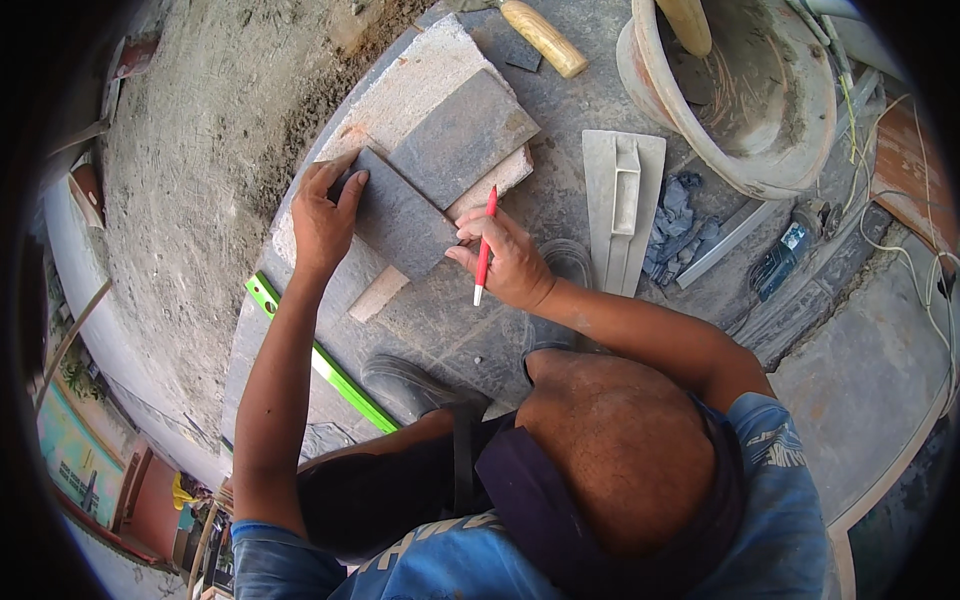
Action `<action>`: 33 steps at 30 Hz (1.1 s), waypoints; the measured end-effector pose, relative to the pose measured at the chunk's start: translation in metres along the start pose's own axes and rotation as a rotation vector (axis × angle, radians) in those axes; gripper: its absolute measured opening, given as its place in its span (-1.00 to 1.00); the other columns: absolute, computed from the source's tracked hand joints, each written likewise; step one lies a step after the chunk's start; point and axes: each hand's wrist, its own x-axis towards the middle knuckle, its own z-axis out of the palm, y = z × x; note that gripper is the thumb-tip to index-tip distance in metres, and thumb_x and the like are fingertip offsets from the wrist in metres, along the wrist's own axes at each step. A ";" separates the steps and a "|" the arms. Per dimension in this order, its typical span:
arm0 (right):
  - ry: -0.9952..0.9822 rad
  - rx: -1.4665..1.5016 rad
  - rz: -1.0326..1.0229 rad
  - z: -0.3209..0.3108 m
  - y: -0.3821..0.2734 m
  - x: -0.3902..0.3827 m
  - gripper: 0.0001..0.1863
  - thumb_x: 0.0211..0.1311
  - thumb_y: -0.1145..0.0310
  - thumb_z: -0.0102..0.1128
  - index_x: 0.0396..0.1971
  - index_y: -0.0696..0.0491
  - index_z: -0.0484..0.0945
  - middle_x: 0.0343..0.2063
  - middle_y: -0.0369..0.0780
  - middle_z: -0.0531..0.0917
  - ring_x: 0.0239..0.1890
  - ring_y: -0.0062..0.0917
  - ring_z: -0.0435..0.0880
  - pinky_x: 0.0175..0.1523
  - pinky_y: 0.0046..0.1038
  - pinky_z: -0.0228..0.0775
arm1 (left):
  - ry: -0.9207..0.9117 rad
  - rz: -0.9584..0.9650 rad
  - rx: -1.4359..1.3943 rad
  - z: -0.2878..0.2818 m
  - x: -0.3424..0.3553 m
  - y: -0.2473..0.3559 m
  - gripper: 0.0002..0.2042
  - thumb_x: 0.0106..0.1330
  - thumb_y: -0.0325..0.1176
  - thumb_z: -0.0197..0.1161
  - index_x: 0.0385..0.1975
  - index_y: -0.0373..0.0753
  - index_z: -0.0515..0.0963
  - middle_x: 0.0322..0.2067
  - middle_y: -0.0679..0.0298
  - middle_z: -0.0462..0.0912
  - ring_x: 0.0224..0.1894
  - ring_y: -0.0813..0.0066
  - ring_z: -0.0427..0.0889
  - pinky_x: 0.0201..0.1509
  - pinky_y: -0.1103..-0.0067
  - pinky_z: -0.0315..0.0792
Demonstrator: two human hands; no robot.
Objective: The person measures a rectangular tile with a tape measure, marks it with a pen, and then uses an angle grinder to cut along the marked line. The person handles the tile and tools directly, performing the cut in multiple passes.
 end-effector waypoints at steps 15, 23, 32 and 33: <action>-0.012 0.016 0.010 0.001 0.000 0.000 -0.60 0.11 0.48 0.45 -0.13 0.10 0.41 -0.17 -0.11 0.55 -0.25 -0.37 0.67 -0.17 -0.38 0.57 | 0.010 -0.011 -0.027 0.000 -0.002 0.000 -0.70 0.29 -0.33 0.34 0.02 -0.19 0.66 -0.19 0.11 0.65 -0.12 0.21 0.63 0.04 0.42 0.48; -0.021 0.021 0.003 -0.002 -0.002 0.002 -0.60 0.11 0.49 0.45 -0.14 0.09 0.41 -0.17 -0.11 0.55 -0.27 -0.39 0.67 -0.18 -0.39 0.58 | 0.038 0.035 -0.002 0.001 -0.004 0.002 -0.67 0.25 -0.33 0.36 0.01 -0.21 0.65 -0.17 0.05 0.63 -0.07 0.12 0.59 0.08 0.36 0.46; -0.018 0.037 0.019 -0.001 -0.001 0.001 -0.60 0.11 0.48 0.45 -0.13 0.10 0.41 -0.17 -0.11 0.55 -0.26 -0.39 0.68 -0.16 -0.40 0.57 | -0.008 -0.008 -0.005 0.001 -0.005 0.004 -0.61 0.23 -0.33 0.38 0.07 -0.22 0.61 -0.15 0.04 0.61 -0.04 0.11 0.57 0.11 0.35 0.44; -0.013 0.024 0.003 -0.002 -0.002 0.002 -0.60 0.11 0.49 0.45 -0.13 0.10 0.41 -0.17 -0.11 0.56 -0.25 -0.39 0.68 -0.16 -0.40 0.58 | 0.049 0.021 0.033 0.003 -0.009 0.004 -0.57 0.22 -0.30 0.40 0.10 -0.20 0.58 -0.08 0.04 0.56 0.01 0.09 0.54 0.14 0.32 0.43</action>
